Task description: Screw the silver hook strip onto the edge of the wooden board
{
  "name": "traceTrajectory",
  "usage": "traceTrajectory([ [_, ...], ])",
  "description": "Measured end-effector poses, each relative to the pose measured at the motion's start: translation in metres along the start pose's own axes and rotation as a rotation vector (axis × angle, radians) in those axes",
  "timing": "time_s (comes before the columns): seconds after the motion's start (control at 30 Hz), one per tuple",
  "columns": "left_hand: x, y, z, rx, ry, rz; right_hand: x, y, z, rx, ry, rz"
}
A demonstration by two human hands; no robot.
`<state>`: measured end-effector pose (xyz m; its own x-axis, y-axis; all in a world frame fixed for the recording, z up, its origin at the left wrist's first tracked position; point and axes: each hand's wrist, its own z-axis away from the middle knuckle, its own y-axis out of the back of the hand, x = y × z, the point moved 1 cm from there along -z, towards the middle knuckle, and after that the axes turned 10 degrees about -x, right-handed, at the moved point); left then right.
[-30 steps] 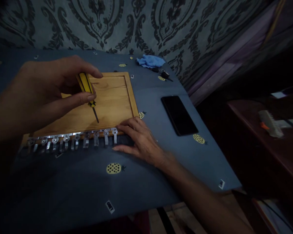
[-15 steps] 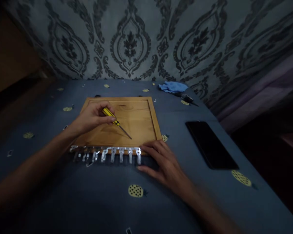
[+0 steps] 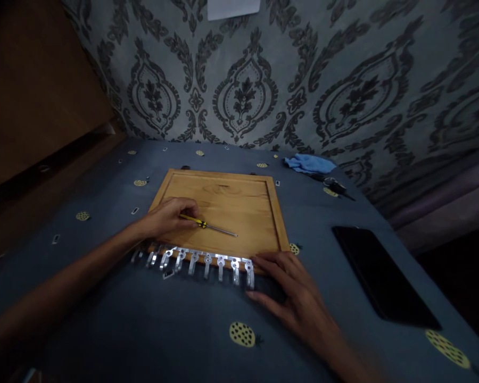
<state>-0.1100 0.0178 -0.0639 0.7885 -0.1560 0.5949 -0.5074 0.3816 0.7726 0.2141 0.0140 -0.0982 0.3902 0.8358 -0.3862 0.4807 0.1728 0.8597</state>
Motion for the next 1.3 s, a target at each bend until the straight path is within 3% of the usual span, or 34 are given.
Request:
traceTrajectory([
  [0.1,-0.006,0.005,0.0,0.018,0.018,0.007,0.0,0.0,0.0,-0.015,0.001,0.003],
  [0.17,-0.016,0.019,0.001,0.079,0.055,0.009,0.0,0.001,0.0,-0.012,0.012,0.001],
  [0.4,-0.087,0.085,0.016,0.541,0.437,-0.098,0.003,0.006,0.006,-0.038,-0.051,-0.017],
  [0.6,-0.126,0.087,0.021,0.603,0.58,-0.152,0.001,0.008,0.007,-0.024,-0.077,-0.006],
  [0.87,-0.137,0.078,0.015,0.607,0.495,-0.222,-0.001,0.005,0.005,-0.014,-0.079,-0.024],
  [1.07,-0.14,0.075,0.014,0.662,0.284,-0.162,-0.01,0.01,0.002,-0.027,-0.066,-0.078],
  [1.3,-0.122,0.084,0.025,0.627,0.136,0.021,-0.015,0.009,0.0,0.045,-0.118,-0.196],
])
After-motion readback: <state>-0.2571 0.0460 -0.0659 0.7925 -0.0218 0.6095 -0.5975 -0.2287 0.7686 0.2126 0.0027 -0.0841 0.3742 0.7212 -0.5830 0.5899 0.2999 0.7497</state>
